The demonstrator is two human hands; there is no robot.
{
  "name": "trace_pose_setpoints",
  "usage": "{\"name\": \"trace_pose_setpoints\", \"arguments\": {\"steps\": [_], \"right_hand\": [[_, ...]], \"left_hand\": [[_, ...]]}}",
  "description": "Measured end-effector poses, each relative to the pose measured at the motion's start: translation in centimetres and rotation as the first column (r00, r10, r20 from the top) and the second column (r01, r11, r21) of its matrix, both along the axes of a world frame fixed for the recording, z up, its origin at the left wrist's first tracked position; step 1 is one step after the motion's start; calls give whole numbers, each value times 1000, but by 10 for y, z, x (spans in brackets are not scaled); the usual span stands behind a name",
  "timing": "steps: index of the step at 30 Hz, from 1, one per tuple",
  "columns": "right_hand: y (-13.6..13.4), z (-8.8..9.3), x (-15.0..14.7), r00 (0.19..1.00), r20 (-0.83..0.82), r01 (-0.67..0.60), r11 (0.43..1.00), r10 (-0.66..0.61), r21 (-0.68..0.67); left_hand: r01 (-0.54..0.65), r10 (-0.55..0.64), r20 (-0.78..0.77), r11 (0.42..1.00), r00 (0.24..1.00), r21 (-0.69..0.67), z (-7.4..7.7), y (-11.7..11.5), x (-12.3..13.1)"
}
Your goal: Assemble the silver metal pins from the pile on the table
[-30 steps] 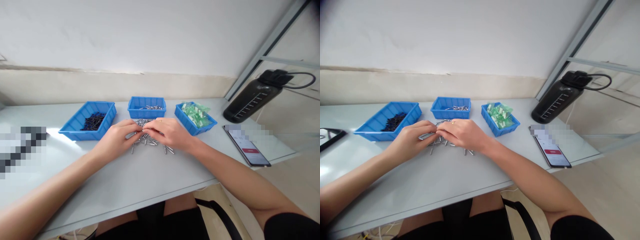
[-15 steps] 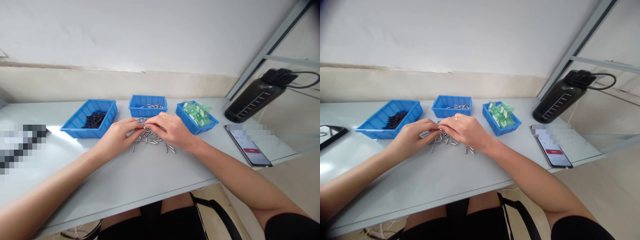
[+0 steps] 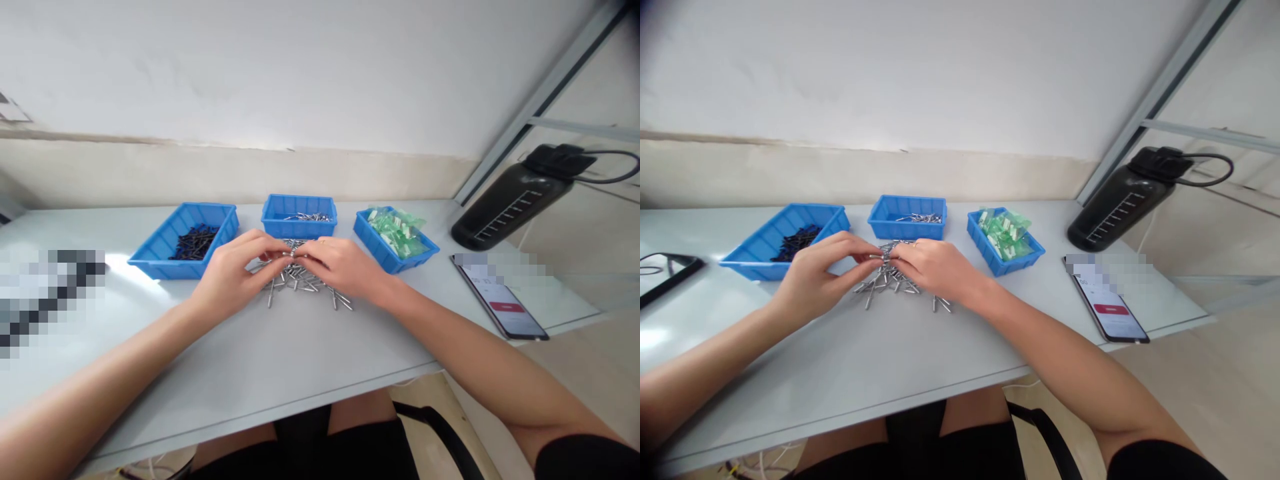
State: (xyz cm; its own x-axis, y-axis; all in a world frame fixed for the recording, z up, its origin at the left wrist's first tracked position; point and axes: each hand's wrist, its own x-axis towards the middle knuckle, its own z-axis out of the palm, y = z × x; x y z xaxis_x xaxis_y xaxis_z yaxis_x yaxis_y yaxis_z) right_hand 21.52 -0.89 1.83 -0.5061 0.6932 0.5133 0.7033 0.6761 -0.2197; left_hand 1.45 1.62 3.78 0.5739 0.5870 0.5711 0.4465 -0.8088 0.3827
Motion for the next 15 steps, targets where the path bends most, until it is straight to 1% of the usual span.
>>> {"name": "trace_pose_setpoints", "arguments": {"steps": [2,5,7,10,12,15], "right_hand": [[0,-1,-1,1000,22,-11,1000,11,-13],[0,-1,-1,1000,19,-17,999,18,-27],[-1,0,-1,999,-30,-23,1000,23,-10],[-4,3,-1,988,-147,-34,999,37,25],[-5,5,-1,980,-191,-48,998,53,32],[-6,6,-1,984,-166,-60,998,62,13]], "left_hand": [[35,-35,-8,999,999,-22,-1,0,0],[39,-40,-8,999,999,-34,-2,-1,0],[20,-19,19,998,1000,-58,-2,-1,-1],[-30,34,38,994,999,-109,-3,-1,-2],[-40,41,3,993,999,-108,-5,0,-2],[-18,14,-51,997,999,-70,-8,2,-2]]}}
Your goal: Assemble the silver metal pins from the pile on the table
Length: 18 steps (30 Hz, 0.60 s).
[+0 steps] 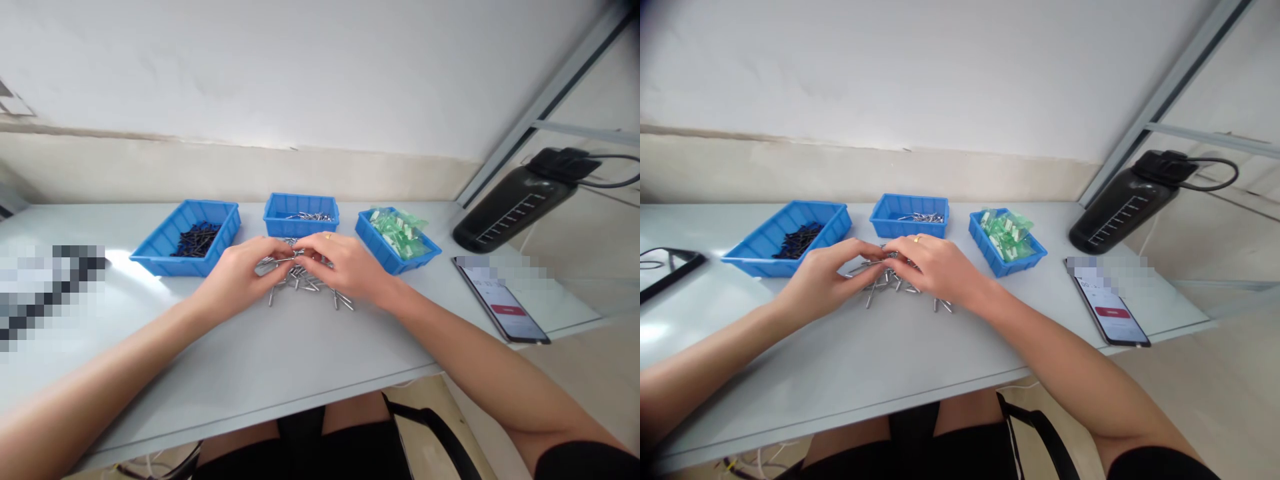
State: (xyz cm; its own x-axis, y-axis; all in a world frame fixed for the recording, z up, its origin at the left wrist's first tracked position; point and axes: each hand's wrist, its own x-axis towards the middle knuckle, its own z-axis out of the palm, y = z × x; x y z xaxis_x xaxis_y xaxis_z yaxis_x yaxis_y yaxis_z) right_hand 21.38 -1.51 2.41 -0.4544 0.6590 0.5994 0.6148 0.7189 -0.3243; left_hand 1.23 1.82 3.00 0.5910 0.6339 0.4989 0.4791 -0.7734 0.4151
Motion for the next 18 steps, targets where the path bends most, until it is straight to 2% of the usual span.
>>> {"name": "trace_pose_setpoints", "arguments": {"steps": [5,10,18], "right_hand": [[3,0,1,997,69,31,998,-27,-58],[3,0,1,1000,3,-26,990,27,-135],[1,1,2,998,-56,-12,996,7,-86]], "left_hand": [[-21,21,-11,999,1000,29,1,3,-1],[-60,60,-2,998,998,14,3,2,0],[-116,118,46,992,992,-38,5,0,1]]}}
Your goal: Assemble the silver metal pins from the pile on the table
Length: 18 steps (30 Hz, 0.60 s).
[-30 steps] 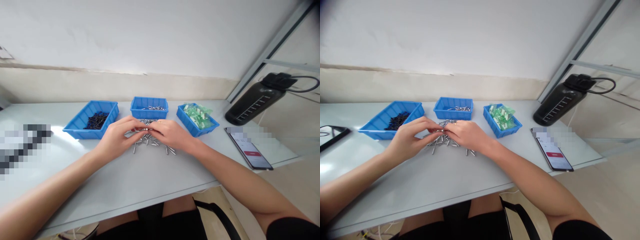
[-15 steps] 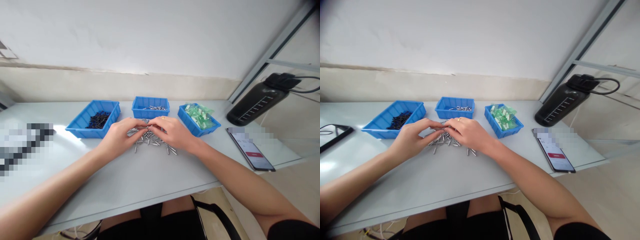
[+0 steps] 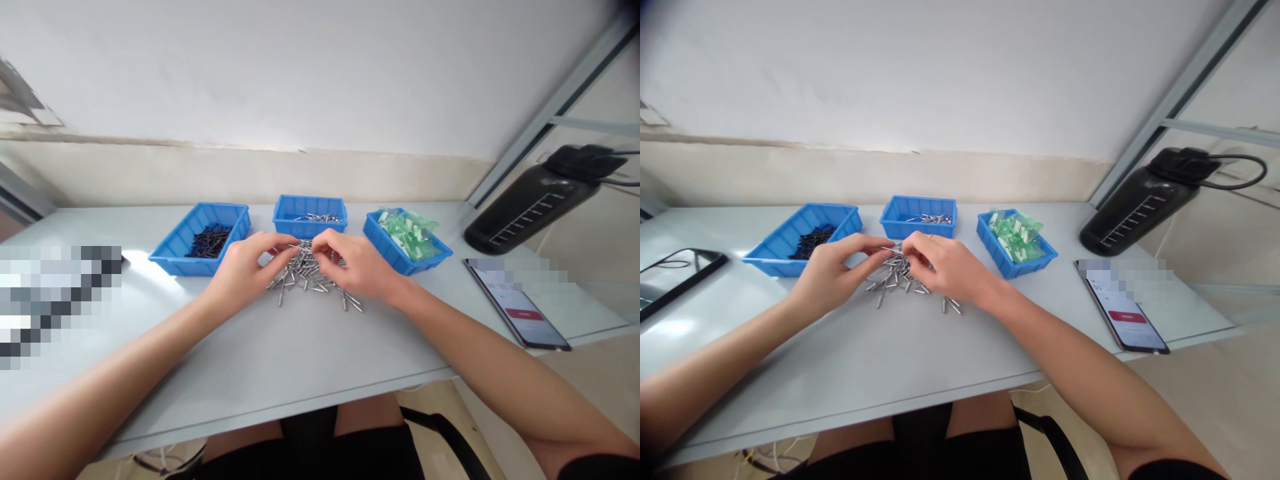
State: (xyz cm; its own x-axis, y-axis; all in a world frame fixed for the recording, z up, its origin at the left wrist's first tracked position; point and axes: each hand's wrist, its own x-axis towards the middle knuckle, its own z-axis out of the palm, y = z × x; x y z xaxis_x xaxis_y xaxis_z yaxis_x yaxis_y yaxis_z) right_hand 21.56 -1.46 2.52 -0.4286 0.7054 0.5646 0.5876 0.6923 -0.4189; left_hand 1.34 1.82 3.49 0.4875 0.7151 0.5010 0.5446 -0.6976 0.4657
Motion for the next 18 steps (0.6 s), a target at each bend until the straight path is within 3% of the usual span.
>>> {"name": "trace_pose_setpoints", "arguments": {"steps": [10,13,18], "right_hand": [[1,2,1,994,-20,-104,994,104,-15],[4,1,3,995,-98,-33,997,27,-66],[17,-7,7,974,-123,173,974,-192,-149]], "left_hand": [[3,-2,29,999,1000,-36,2,2,-1],[14,-15,-34,999,999,-34,-3,6,-4],[148,-108,-331,984,937,99,-10,12,-7]]}}
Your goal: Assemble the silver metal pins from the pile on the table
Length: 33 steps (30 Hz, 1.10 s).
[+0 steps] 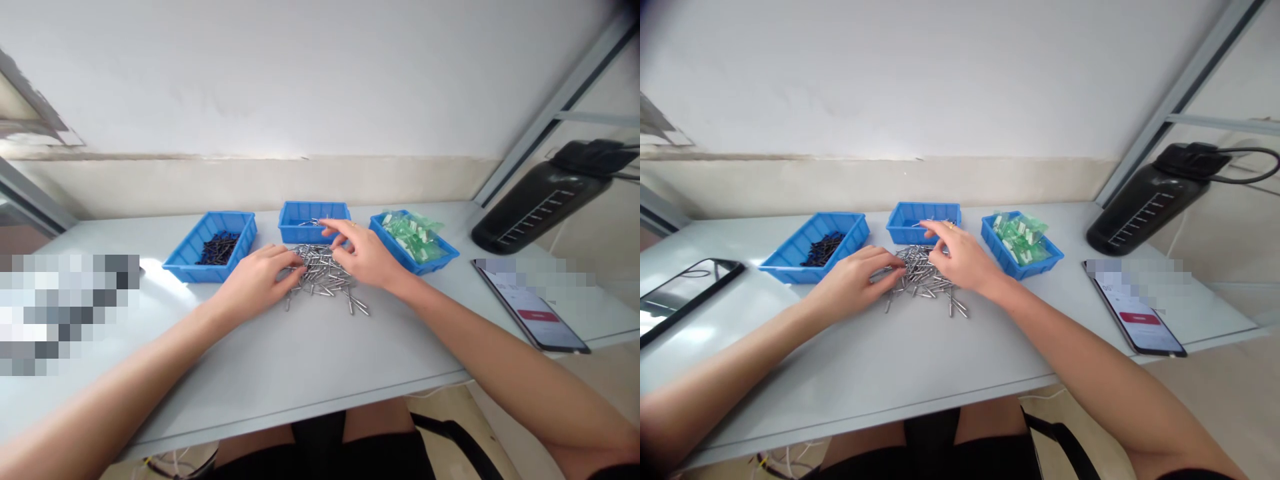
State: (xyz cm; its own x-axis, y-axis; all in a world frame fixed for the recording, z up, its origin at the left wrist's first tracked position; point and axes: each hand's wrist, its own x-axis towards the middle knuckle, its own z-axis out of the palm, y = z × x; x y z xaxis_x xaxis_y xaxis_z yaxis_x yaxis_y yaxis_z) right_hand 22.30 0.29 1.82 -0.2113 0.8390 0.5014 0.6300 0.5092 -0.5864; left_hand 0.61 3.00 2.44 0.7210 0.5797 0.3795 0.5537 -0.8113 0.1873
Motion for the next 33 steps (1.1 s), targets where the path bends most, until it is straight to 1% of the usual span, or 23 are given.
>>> {"name": "trace_pose_setpoints", "arguments": {"steps": [2,4,7,11,14,17,21,26,28,33], "right_hand": [[3,-3,1,999,21,30,998,-29,-54],[3,-5,1,997,59,50,996,-45,-78],[-1,-4,-1,989,138,60,997,-52,-50],[-7,0,-5,964,267,24,999,-13,-40],[-10,0,-7,939,344,-4,999,18,-40],[-10,0,-8,922,384,-37,998,54,-51],[-11,0,-9,913,401,-61,997,77,-53],[-12,1,-9,908,408,-90,995,101,-46],[-12,1,-9,899,423,-100,994,112,-51],[-12,2,-9,879,459,-111,991,130,-69]], "left_hand": [[27,-23,-99,999,995,36,0,-1,0],[25,-13,-183,998,983,65,3,-3,0],[6,16,-275,997,961,79,6,-4,0],[14,1,-352,999,936,40,6,-4,-2],[18,-2,-354,999,935,41,5,-4,-4],[16,-5,-346,999,938,29,4,-4,-3],[36,-24,-290,999,957,36,2,-1,-2],[27,-5,-196,993,981,112,-2,3,-1],[29,-5,-187,992,982,125,-4,5,-2],[32,-10,-202,994,979,108,-4,5,-2]]}}
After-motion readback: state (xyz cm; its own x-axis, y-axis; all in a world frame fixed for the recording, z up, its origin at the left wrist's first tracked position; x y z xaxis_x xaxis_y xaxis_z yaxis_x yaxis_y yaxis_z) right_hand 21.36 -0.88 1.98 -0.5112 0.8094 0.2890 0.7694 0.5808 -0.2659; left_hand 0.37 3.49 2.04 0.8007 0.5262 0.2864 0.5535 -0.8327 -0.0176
